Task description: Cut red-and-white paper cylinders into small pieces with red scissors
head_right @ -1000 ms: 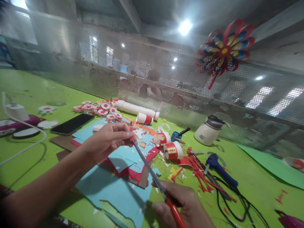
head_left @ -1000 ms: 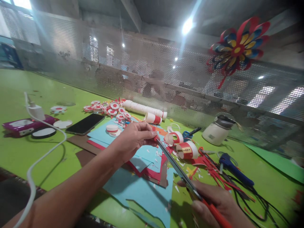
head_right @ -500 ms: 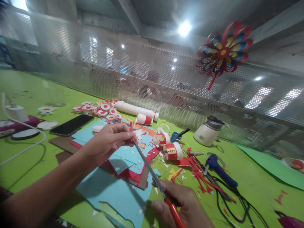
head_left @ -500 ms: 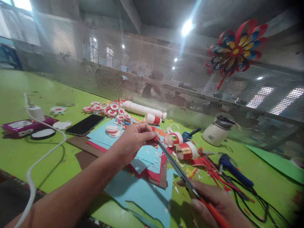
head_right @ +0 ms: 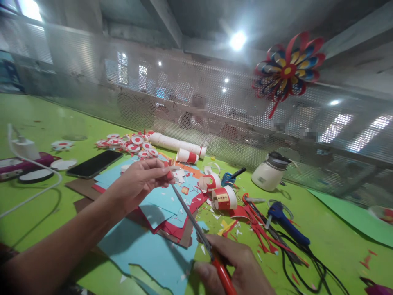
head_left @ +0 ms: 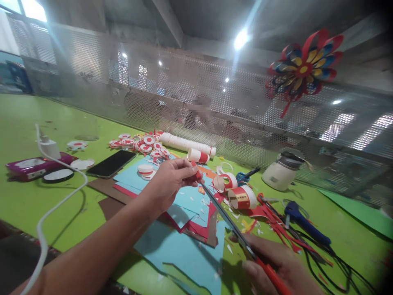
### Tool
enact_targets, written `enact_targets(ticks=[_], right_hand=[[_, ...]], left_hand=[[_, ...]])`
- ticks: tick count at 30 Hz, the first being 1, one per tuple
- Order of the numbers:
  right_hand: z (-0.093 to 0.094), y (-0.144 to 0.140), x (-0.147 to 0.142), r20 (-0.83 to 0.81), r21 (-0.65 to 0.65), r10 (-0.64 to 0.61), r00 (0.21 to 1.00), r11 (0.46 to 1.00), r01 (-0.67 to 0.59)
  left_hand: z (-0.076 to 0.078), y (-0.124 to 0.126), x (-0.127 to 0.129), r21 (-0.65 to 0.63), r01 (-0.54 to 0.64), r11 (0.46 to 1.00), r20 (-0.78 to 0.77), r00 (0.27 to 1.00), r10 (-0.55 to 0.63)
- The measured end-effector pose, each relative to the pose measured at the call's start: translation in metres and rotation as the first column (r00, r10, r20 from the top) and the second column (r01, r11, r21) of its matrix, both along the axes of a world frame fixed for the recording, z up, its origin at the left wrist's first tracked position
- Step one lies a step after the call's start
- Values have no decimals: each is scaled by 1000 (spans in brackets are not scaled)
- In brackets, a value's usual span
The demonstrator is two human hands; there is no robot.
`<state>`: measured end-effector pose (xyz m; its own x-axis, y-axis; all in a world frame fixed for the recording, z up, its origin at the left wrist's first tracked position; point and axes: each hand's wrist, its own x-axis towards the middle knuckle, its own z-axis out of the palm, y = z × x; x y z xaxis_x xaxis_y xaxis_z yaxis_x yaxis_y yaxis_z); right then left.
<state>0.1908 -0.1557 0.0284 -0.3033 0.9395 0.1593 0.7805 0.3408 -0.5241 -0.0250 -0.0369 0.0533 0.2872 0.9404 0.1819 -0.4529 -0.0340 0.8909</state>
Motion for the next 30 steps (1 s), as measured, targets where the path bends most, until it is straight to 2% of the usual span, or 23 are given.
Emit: enact_targets(ticks=[4,7,10,14,18,30], right_hand=[[0,0,-4,-171,-22,-34,985,999,31],[-1,0,-6,-224,-57,-37,974,998,25],[-3,-2,-6,-217,-55,-53,975,998,42],[-4,-3,-7,-163,32,-108,981,993,115],[-2,-2,-11,-164,107,-57,985,991,75],[-4,-2,-13,-200,39,-82,976,995,91]], left_hand=[[-2,0,0,30,-11,999,-21,1000,12],[-2,0,2,38,-15,999,-19,1000,16],[-2,-3,5,25,-8,1000,-9,1000,8],[-3,-6,8,2,30,1000,15,999,-30],[-2,-9,10,-12,55,998,40,998,-55],[-7,-11,18,-35,-10,999,120,993,15]])
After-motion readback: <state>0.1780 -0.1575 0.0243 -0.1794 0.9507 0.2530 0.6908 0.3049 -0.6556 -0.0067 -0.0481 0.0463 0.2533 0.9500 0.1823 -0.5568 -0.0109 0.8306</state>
